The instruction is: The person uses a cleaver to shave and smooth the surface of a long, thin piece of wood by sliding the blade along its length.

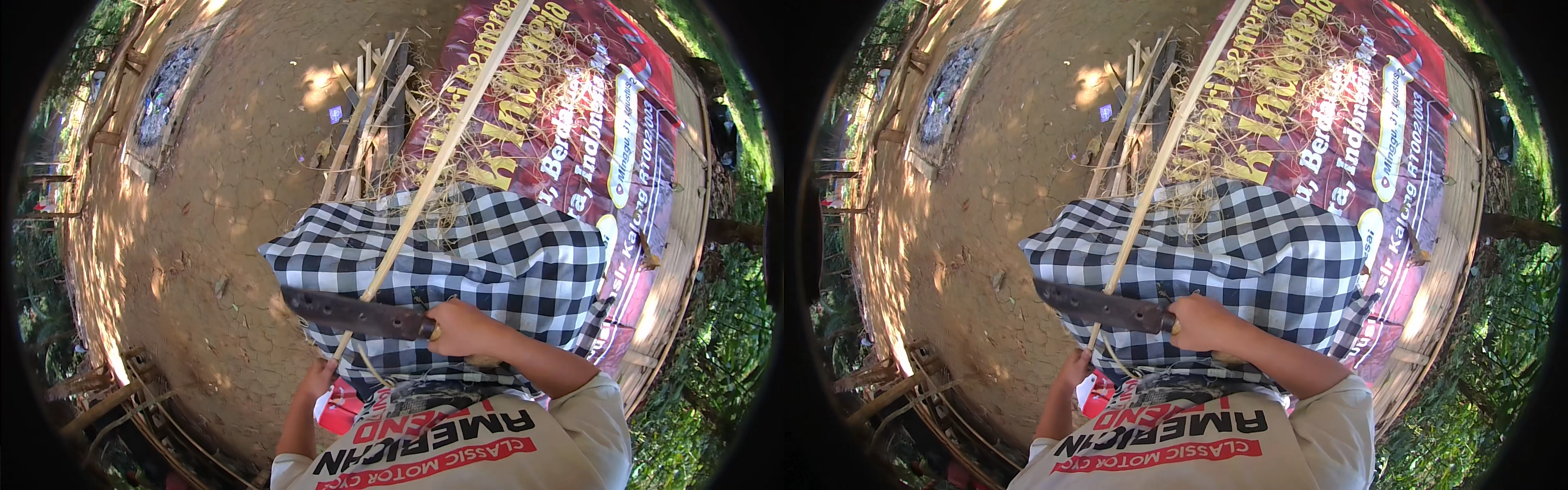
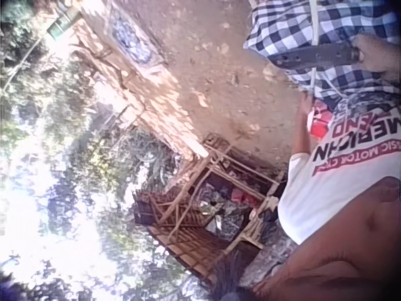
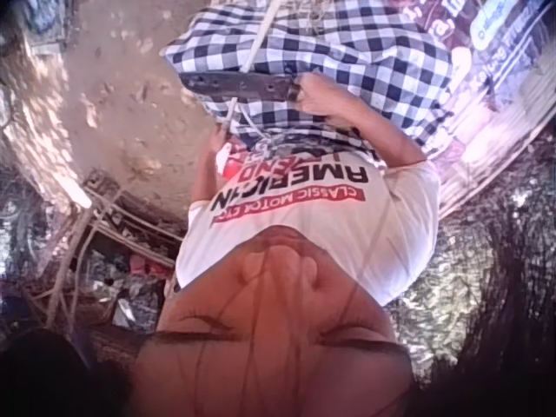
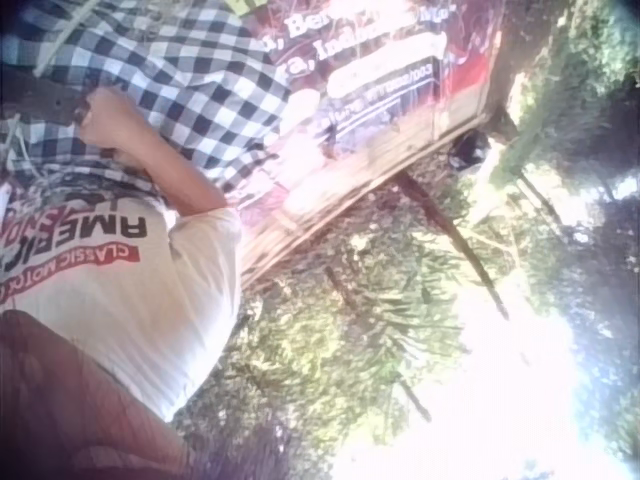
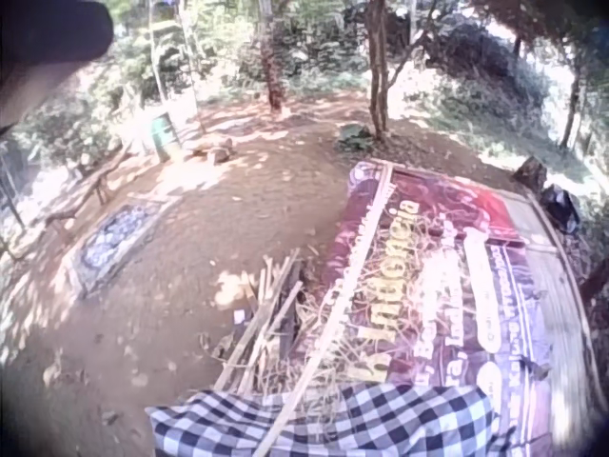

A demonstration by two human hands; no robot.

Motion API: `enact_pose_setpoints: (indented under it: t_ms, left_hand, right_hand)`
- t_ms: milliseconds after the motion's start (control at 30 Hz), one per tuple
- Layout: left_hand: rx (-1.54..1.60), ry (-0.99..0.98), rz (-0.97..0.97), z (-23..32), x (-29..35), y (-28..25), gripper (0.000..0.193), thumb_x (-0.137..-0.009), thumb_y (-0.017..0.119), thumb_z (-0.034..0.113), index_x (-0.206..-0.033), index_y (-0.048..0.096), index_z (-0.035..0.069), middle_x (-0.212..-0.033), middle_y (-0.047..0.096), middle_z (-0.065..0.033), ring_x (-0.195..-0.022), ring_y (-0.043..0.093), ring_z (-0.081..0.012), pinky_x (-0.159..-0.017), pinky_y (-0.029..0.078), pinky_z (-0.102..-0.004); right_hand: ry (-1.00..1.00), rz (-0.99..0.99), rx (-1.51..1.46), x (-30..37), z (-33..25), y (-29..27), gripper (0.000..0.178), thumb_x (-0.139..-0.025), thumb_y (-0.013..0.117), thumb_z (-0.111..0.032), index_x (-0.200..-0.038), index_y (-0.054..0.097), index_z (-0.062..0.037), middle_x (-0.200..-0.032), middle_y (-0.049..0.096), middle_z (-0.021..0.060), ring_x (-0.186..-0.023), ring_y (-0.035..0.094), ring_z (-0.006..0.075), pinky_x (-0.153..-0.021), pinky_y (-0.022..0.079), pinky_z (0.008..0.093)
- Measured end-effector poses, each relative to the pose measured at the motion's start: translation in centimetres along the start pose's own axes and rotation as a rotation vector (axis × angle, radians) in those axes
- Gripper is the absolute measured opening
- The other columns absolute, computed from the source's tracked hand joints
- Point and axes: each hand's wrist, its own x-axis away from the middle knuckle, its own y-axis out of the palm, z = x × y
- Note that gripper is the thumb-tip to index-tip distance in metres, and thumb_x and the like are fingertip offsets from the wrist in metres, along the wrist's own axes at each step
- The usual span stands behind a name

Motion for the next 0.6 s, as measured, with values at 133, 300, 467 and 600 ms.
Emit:
enact_pose_setpoints:
  t_ms: [133, 300, 467, 600]
  left_hand:
    - [0.164, 0.112, 0.138, -0.3, 0.2, 1.8, 0.036, -0.098, 0.051, 0.036, -0.082, 0.05, 0.004, -0.064, 0.047, 0.0001, -0.053, 0.04, -0.0083, -0.045, 0.034, -0.0268]
    - [0.086, 0.037, 0.06, 0.7, 1.2, 1.3, 0.041, -0.098, 0.05, 0.035, -0.071, 0.046, 0.005, -0.057, 0.043, 0.0016, -0.048, 0.037, -0.0088, -0.044, 0.032, -0.0271]
    - [0.078, 0.087, 0.033, -0.2, 1.1, 1.2, 0.046, -0.1, 0.048, 0.035, -0.063, 0.042, 0.008, -0.053, 0.039, 0.0034, -0.047, 0.033, -0.0077, -0.043, 0.026, -0.028]
    - [-0.004, 0.14, 0.04, 0.8, 2.2, -1.0, 0.045, -0.095, 0.056, 0.033, -0.061, 0.041, 0.009, -0.054, 0.037, 0.0057, -0.051, 0.033, -0.0053, -0.044, 0.025, -0.0271]
  right_hand:
    - [-0.094, -0.106, 0.108, -1.0, 0.8, 2.6, 0.032, -0.063, 0.072, -0.019, -0.085, 0.066, 0.0032, -0.075, 0.065, 0.0216, -0.074, 0.065, 0.0377, -0.068, 0.052, 0.0376]
    - [0.107, 0.031, -0.275, 1.6, -0.5, -4.3, 0.033, -0.062, 0.073, -0.015, -0.085, 0.064, 0.0062, -0.074, 0.064, 0.0202, -0.071, 0.066, 0.0295, -0.067, 0.051, 0.0358]
    - [0.047, 0.434, -0.497, 2.2, 0.6, -5.8, 0.016, -0.068, 0.069, -0.001, -0.079, 0.06, 0.0053, -0.067, 0.062, 0.0086, -0.057, 0.061, 0.0139, -0.054, 0.048, 0.0286]
    - [-0.05, 0.6, -0.609, 2.0, 0.5, -4.9, 0.013, -0.071, 0.07, -0.001, -0.079, 0.061, 0.0051, -0.069, 0.063, 0.0065, -0.056, 0.06, 0.0127, -0.053, 0.048, 0.0277]
